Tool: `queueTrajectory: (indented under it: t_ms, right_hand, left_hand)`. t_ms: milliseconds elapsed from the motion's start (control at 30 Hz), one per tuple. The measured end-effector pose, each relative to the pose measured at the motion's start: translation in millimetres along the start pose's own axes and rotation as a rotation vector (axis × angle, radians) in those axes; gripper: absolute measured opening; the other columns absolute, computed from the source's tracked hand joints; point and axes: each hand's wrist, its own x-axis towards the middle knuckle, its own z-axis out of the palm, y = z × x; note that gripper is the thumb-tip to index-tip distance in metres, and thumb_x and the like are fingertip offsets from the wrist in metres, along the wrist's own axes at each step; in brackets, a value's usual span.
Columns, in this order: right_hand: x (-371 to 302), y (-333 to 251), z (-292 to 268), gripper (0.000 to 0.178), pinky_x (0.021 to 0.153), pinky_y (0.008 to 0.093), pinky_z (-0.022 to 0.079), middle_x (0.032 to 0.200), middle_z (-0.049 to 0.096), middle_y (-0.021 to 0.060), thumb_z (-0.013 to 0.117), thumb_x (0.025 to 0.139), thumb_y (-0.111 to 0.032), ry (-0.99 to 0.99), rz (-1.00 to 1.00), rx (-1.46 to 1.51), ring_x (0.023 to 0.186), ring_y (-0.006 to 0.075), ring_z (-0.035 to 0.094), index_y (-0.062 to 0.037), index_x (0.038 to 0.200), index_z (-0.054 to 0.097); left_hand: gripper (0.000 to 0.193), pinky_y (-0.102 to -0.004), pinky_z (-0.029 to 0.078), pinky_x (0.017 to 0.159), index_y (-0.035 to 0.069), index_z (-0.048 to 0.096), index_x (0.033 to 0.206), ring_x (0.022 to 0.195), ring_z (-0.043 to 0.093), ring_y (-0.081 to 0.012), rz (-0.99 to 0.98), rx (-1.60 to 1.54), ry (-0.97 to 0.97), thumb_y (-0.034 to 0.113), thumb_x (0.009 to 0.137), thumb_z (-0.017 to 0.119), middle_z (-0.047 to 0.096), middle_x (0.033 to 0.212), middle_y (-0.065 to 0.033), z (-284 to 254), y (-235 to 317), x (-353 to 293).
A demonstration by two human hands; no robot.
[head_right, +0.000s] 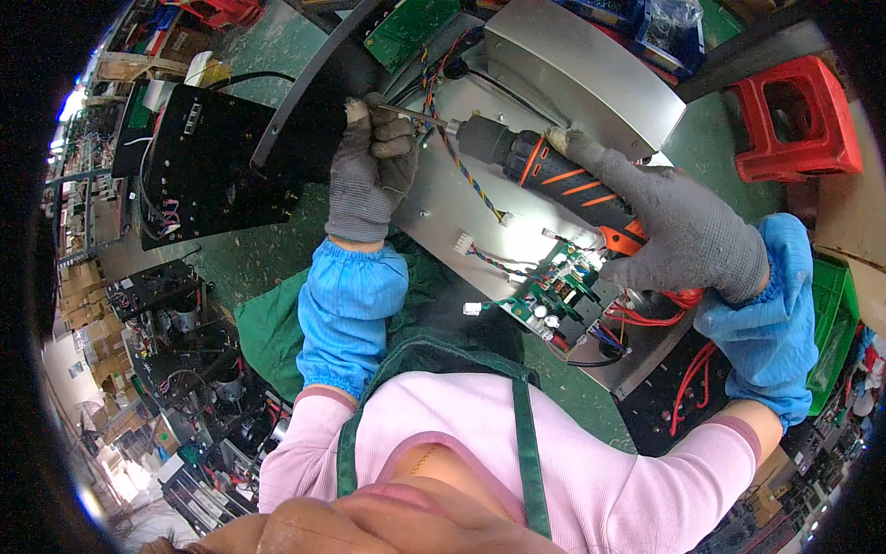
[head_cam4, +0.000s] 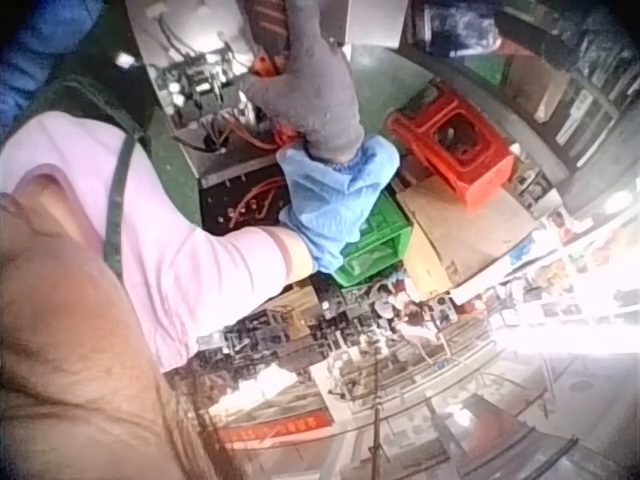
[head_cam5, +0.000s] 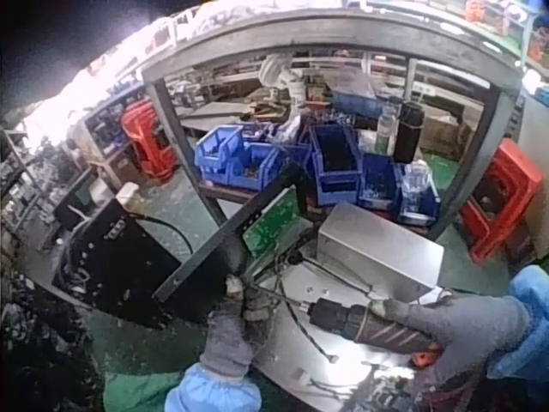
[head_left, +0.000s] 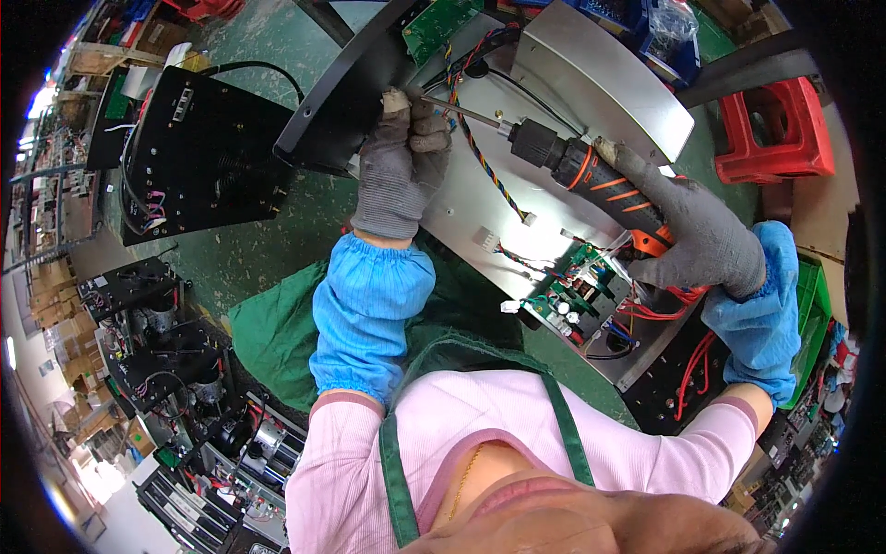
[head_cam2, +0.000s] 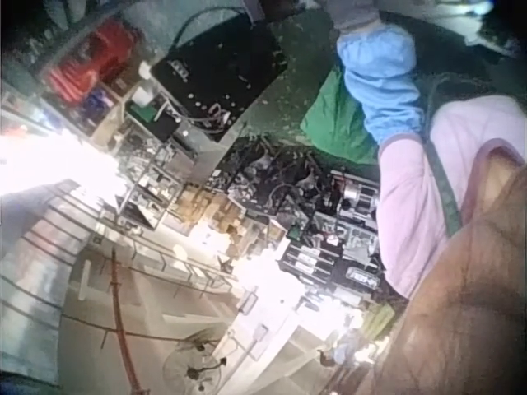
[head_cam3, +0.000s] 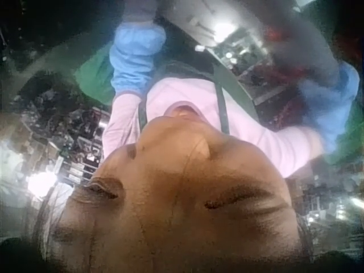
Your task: The person assembles an electronic component inside a metal chassis by securing internal printed circuit boards with screws using an electric screwdriver, connecting wires to the component.
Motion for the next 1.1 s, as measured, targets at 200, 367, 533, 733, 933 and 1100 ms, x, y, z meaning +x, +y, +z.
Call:
queueTrajectory:
  t_ms: [200, 367, 533, 733, 933, 1100]
  right_hand:
    - [1.6, -1.3, 1.2, 0.102, 0.092, 0.0394, 0.047, 0.125, 0.056, 0.0201, 0.077, 0.062, -0.015, 0.079, -0.063, -0.048, 0.109, 0.0365, 0.059, -0.0158, 0.148, 0.022]
    - [0.6, -1.7, 1.7, 0.098, 0.092, 0.0386, 0.047, 0.123, 0.056, 0.0202, 0.073, 0.063, -0.011, 0.045, -0.032, 0.002, 0.11, 0.0352, 0.058, -0.015, 0.148, 0.024]
    - [3.2, -4.3, 2.2, 0.097, 0.089, 0.0367, 0.049, 0.119, 0.058, 0.0216, 0.071, 0.063, -0.009, 0.042, -0.039, 0.016, 0.105, 0.0333, 0.061, -0.0143, 0.148, 0.024]
    - [1.5, -3.2, 2.4, 0.097, 0.087, 0.0366, 0.05, 0.116, 0.06, 0.0215, 0.068, 0.064, -0.007, 0.04, -0.02, -0.049, 0.101, 0.0339, 0.063, -0.0156, 0.149, 0.022]
    - [2.6, -1.5, 4.8, 0.097, 0.085, 0.0376, 0.051, 0.113, 0.061, 0.0212, 0.068, 0.064, -0.006, 0.051, -0.035, -0.047, 0.098, 0.034, 0.064, -0.0162, 0.149, 0.022]
    - [3.7, -6.4, 1.3, 0.098, 0.084, 0.0381, 0.051, 0.113, 0.061, 0.0211, 0.07, 0.064, -0.007, 0.021, 0.001, -0.022, 0.098, 0.0339, 0.064, -0.0164, 0.148, 0.022]
  left_hand:
    - [0.023, -0.0173, 0.041, 0.052, 0.006, 0.06, 0.11, 0.067, 0.045, -0.0056, 0.143, 0.257, 0.123, 0.019, 0.091, 0.063, 0.061, 0.097, -0.0048, 7.7, 1.1, 0.2]
    - [0.033, -0.0165, 0.042, 0.052, 0.007, 0.055, 0.124, 0.066, 0.046, -0.0053, 0.187, 0.359, 0.071, 0.013, 0.092, 0.06, 0.062, 0.104, -0.0062, 9.2, -2.7, -0.3]
    - [0.036, -0.0169, 0.04, 0.051, 0.009, 0.054, 0.128, 0.064, 0.044, -0.0048, 0.203, 0.461, 0.111, 0.016, 0.093, 0.06, 0.062, 0.1, -0.004, 9.7, -1.3, -1.5]
    - [0.034, -0.0168, 0.039, 0.048, 0.006, 0.056, 0.124, 0.064, 0.044, -0.0078, 0.213, 0.476, 0.168, 0.014, 0.091, 0.061, 0.06, 0.096, -0.003, 13.7, -3.0, -2.8]
    - [0.037, -0.0169, 0.04, 0.048, 0.006, 0.054, 0.126, 0.064, 0.045, -0.007, 0.253, 0.481, 0.194, 0.013, 0.091, 0.062, 0.062, 0.099, -0.0053, 20.1, -5.0, -0.8]
    - [0.04, -0.0183, 0.04, 0.05, 0.008, 0.053, 0.129, 0.063, 0.047, -0.0055, 0.285, 0.619, 0.145, 0.016, 0.091, 0.063, 0.064, 0.094, -0.0033, 18.9, -1.1, -0.7]
